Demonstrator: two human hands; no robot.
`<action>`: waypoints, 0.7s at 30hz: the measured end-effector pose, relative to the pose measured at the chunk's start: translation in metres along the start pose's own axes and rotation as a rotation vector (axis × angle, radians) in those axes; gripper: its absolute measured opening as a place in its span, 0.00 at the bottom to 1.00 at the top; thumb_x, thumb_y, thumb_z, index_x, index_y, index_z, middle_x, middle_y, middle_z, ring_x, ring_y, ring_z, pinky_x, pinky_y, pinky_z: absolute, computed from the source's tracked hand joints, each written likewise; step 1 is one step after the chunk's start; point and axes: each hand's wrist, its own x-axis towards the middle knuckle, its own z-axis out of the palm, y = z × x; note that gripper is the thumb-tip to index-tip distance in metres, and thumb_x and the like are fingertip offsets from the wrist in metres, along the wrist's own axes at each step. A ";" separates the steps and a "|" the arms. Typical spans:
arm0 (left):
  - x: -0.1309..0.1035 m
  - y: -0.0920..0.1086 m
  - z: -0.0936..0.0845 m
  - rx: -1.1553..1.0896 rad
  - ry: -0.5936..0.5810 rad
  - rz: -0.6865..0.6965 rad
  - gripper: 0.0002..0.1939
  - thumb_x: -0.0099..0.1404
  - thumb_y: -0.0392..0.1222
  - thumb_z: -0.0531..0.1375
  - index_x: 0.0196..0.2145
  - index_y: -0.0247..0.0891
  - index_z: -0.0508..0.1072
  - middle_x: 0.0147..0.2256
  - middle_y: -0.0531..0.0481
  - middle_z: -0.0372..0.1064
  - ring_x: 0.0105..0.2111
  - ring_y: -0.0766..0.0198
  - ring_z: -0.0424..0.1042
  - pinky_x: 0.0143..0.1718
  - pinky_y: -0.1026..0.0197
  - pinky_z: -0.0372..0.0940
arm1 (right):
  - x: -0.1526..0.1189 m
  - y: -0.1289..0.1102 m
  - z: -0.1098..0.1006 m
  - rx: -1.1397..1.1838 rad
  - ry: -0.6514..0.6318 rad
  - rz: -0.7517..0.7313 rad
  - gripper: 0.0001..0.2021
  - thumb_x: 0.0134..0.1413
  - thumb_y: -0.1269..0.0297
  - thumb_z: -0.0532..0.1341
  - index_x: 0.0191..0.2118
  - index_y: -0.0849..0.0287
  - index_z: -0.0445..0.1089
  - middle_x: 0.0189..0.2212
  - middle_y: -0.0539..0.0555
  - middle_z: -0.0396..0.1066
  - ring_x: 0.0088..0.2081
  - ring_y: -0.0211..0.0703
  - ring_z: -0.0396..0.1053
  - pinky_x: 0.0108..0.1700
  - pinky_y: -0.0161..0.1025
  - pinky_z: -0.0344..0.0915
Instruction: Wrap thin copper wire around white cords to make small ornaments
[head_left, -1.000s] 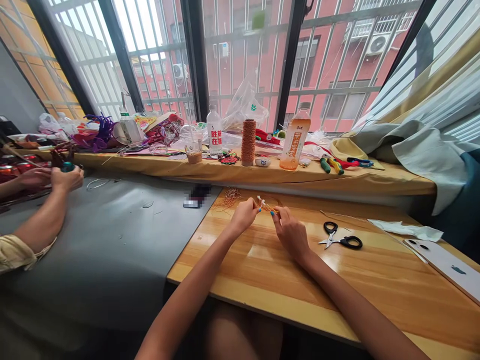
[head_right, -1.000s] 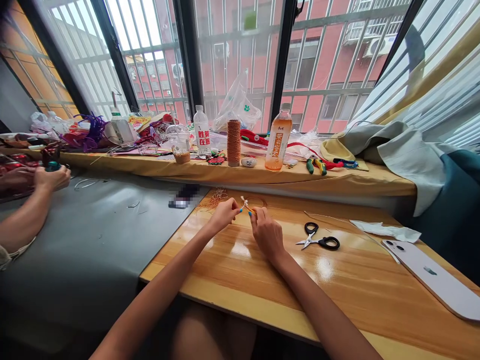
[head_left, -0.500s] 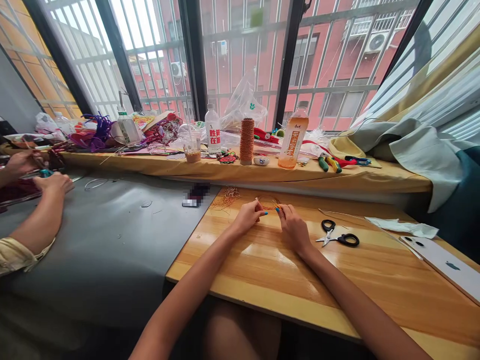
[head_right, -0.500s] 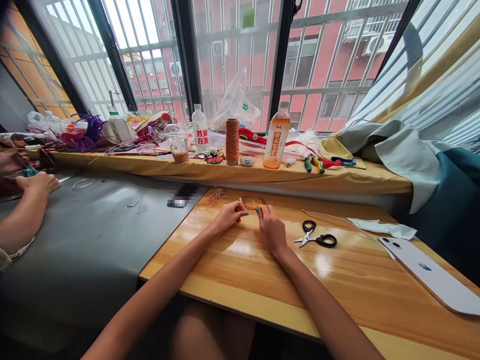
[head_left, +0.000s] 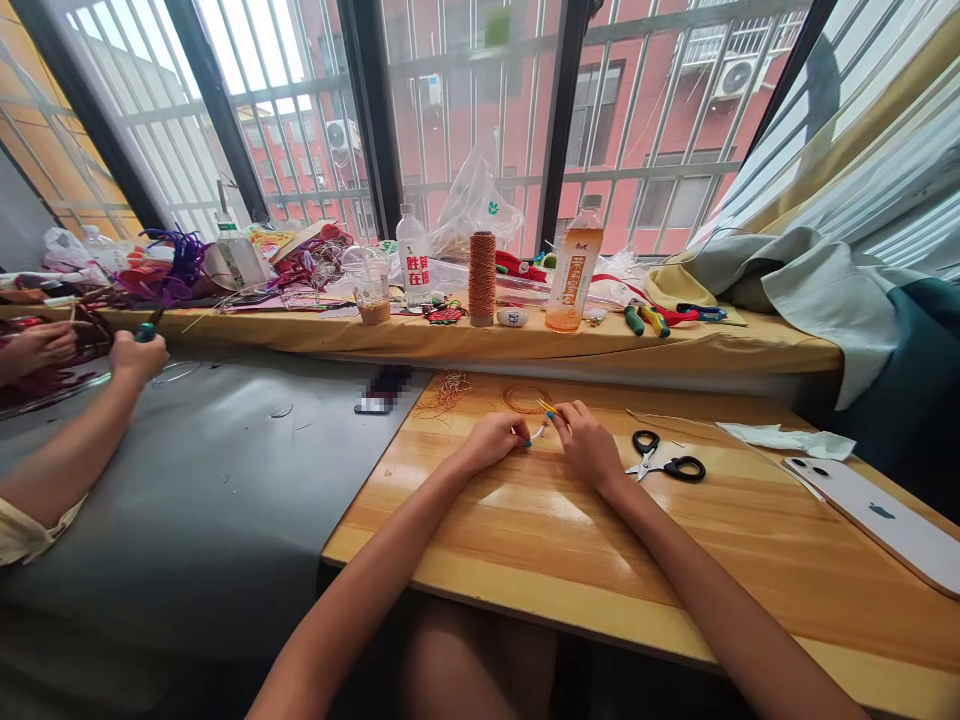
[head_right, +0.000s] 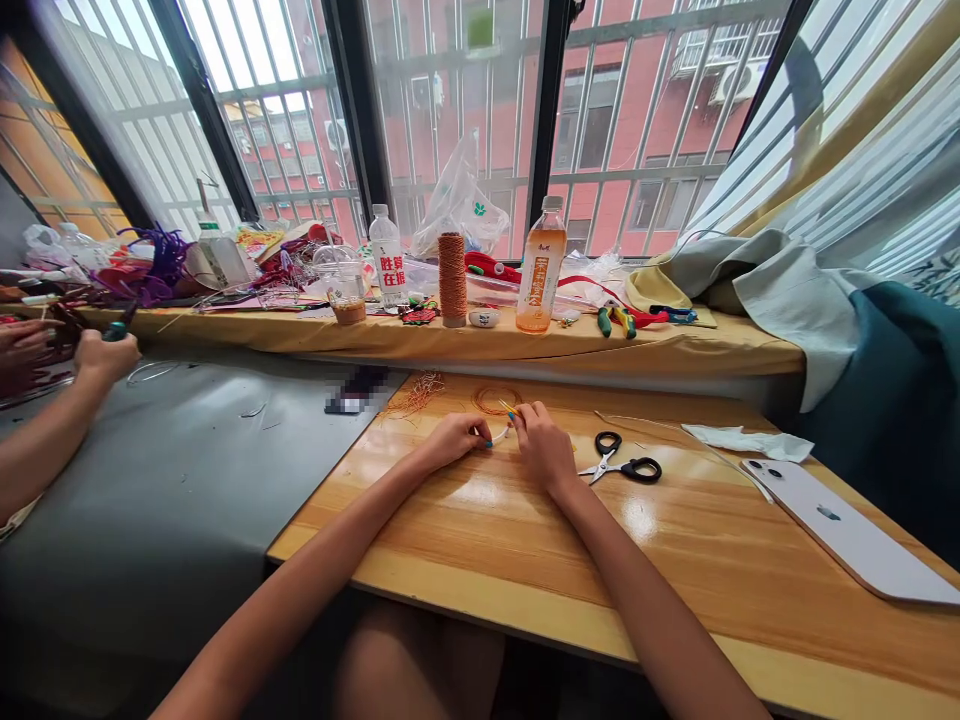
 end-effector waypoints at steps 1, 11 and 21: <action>0.000 0.000 -0.001 -0.002 0.018 0.025 0.05 0.51 0.31 0.55 0.26 0.35 0.71 0.27 0.53 0.70 0.28 0.69 0.65 0.30 0.69 0.58 | 0.002 0.002 -0.001 0.038 0.012 0.009 0.10 0.54 0.63 0.48 0.34 0.58 0.64 0.34 0.55 0.65 0.30 0.40 0.63 0.26 0.34 0.53; -0.002 0.013 -0.002 -0.014 0.226 0.268 0.03 0.56 0.35 0.55 0.28 0.36 0.69 0.29 0.52 0.66 0.26 0.72 0.63 0.28 0.70 0.57 | 0.005 -0.017 -0.020 1.079 -0.354 0.617 0.18 0.35 0.50 0.61 0.21 0.62 0.61 0.09 0.43 0.52 0.12 0.26 0.40 0.15 0.31 0.35; -0.004 0.021 -0.001 -0.041 0.222 0.301 0.07 0.57 0.41 0.55 0.33 0.36 0.68 0.30 0.51 0.66 0.24 0.73 0.61 0.29 0.69 0.58 | 0.004 -0.023 -0.017 1.153 -0.108 0.546 0.14 0.31 0.57 0.62 0.16 0.61 0.58 0.12 0.44 0.55 0.12 0.25 0.43 0.14 0.31 0.38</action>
